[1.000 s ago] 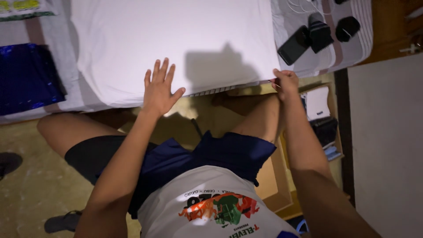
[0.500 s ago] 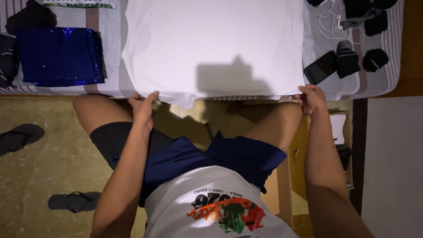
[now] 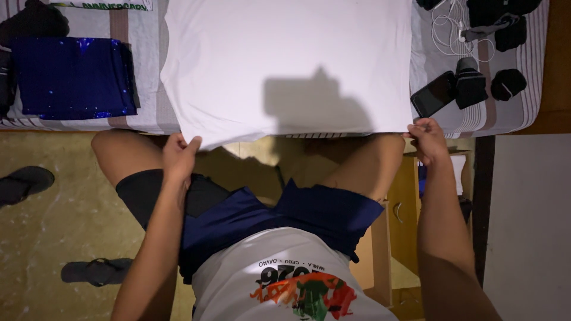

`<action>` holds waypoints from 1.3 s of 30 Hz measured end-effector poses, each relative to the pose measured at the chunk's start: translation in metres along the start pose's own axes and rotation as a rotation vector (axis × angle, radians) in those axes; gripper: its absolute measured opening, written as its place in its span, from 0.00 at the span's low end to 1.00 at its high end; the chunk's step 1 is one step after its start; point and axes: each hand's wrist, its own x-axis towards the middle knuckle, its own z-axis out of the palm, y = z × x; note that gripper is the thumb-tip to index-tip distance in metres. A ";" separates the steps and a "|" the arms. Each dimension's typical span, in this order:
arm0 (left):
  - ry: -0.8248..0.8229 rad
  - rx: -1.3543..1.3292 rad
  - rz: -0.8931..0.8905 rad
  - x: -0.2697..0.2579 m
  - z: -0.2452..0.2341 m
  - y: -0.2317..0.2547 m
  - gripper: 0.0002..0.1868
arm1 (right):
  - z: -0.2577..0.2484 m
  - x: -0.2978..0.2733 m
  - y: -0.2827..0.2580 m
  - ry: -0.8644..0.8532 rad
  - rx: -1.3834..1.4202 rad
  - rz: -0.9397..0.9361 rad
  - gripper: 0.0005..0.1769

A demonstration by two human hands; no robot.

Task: The person folds a white t-shirt on a bed, smooths it, and folds it into a compact rectangle. They then place the folded shirt into a drawer and repeat the process with another white t-shirt.

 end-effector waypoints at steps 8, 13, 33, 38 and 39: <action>0.039 0.013 0.036 -0.014 -0.017 0.008 0.10 | -0.014 0.024 0.027 0.022 0.003 -0.041 0.12; 0.057 -0.153 0.125 -0.042 -0.018 0.057 0.14 | -0.017 0.030 0.020 -0.096 0.153 0.011 0.06; -0.068 -0.492 -0.017 0.118 -0.002 0.205 0.11 | 0.022 0.100 -0.150 -0.187 0.420 0.199 0.12; -0.062 -0.412 -0.087 0.170 0.021 0.214 0.11 | 0.045 0.140 -0.154 -0.179 0.307 0.288 0.18; -0.030 -0.446 -0.137 0.182 0.026 0.209 0.11 | 0.049 0.145 -0.153 -0.172 0.253 0.300 0.15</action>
